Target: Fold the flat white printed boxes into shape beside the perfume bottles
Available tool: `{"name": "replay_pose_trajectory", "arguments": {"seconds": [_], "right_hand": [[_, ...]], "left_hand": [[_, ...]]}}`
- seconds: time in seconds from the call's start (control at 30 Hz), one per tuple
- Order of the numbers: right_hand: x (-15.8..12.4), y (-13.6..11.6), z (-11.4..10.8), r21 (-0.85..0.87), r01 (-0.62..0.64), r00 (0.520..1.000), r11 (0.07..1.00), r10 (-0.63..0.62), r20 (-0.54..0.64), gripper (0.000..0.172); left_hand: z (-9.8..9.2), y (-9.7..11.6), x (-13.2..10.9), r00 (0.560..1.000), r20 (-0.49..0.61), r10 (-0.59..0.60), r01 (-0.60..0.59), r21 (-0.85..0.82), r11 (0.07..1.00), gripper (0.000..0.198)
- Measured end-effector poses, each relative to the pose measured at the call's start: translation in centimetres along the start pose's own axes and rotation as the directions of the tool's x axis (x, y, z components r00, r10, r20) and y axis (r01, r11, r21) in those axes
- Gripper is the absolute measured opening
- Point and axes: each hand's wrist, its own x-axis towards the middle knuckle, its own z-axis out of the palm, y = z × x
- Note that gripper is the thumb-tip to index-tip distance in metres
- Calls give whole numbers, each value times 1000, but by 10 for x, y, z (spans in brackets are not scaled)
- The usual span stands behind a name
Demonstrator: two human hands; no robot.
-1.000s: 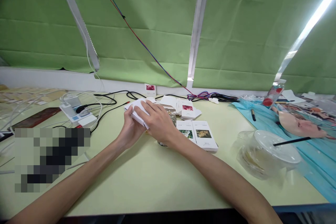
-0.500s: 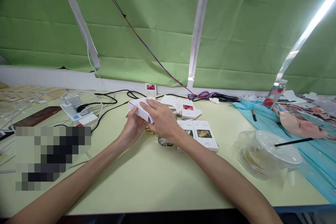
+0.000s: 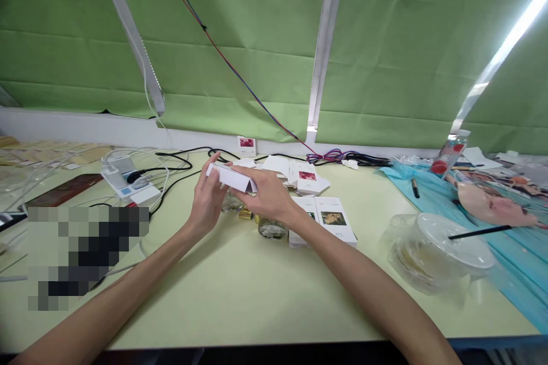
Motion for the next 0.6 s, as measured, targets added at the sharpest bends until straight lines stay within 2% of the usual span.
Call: {"name": "replay_pose_trajectory", "arguments": {"seconds": [0.17,0.37,0.6], "right_hand": [[0,-2,-1,3,-7,1000,1000,7,22,42],[0,-2,-2,-15,-7,999,1000,8,45,44],[-1,0,-1,-4,-10,998,1000,11,61,47]], "left_hand": [[0,0,-1,998,-22,61,-59,74,996,53],[2,1,0,998,-47,39,-38,22,999,49],[2,2,-1,997,-63,47,-45,36,998,39]]}}
